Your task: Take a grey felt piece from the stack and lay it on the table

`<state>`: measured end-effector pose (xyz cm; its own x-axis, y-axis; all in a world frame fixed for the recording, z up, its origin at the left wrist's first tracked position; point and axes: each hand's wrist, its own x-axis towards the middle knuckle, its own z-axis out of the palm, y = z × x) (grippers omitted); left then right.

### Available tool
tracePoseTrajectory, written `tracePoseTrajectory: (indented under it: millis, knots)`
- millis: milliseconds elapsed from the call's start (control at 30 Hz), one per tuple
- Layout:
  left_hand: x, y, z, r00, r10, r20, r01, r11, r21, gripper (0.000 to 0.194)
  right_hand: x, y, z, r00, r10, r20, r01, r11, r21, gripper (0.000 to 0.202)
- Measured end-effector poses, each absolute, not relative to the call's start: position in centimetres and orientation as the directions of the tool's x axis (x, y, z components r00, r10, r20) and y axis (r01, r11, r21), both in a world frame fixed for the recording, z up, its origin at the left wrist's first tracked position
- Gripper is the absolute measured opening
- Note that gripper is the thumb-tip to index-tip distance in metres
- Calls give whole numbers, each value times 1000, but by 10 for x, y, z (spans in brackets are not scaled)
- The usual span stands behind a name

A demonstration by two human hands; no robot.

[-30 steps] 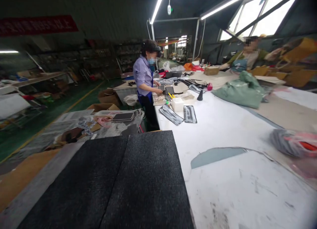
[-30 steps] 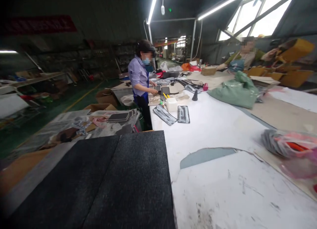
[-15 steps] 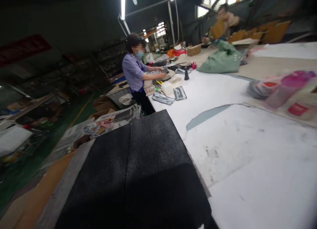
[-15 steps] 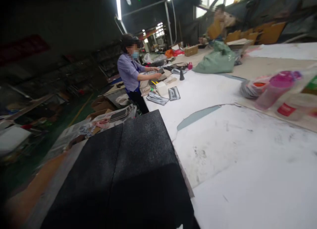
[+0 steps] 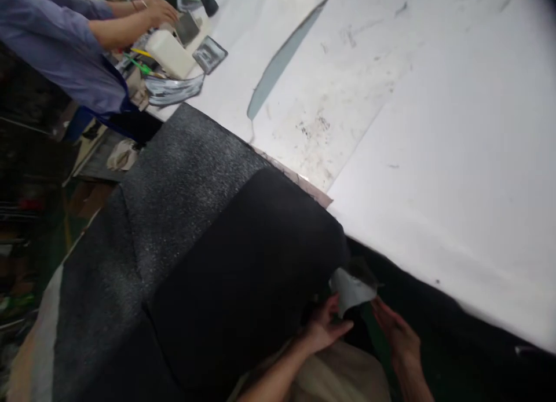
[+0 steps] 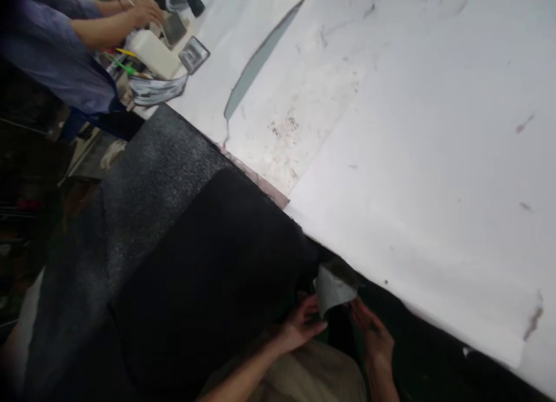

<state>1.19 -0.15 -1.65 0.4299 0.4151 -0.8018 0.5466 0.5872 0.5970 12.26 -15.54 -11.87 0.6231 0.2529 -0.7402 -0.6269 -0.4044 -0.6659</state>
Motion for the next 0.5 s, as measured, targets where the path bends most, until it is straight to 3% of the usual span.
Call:
tracePoseTrajectory:
  millis: [67,167,300,433,500]
  knots:
    - [47,0,-50,496,435,-752,422,636,646,67,119,-154,-158,591,156,-792,-733,-307,-607,23]
    - [102,12,-95,563,505,-655,208,680,703,62,119,-151,-201,547,89,-832,-812,-186,-553,20]
    - [142,38,-133,570,485,-663,72,774,629,50,116,-149,-232,495,55,-867,-863,-87,-498,17]
    - [161,55,-149,624,453,-637,-29,828,560,76,109,-151,-249,463,34,-886,-885,-29,-464,15]
    - [169,59,-146,628,467,-623,-63,828,557,73,110,-152,-254,457,34,-889,-889,-6,-457,14]
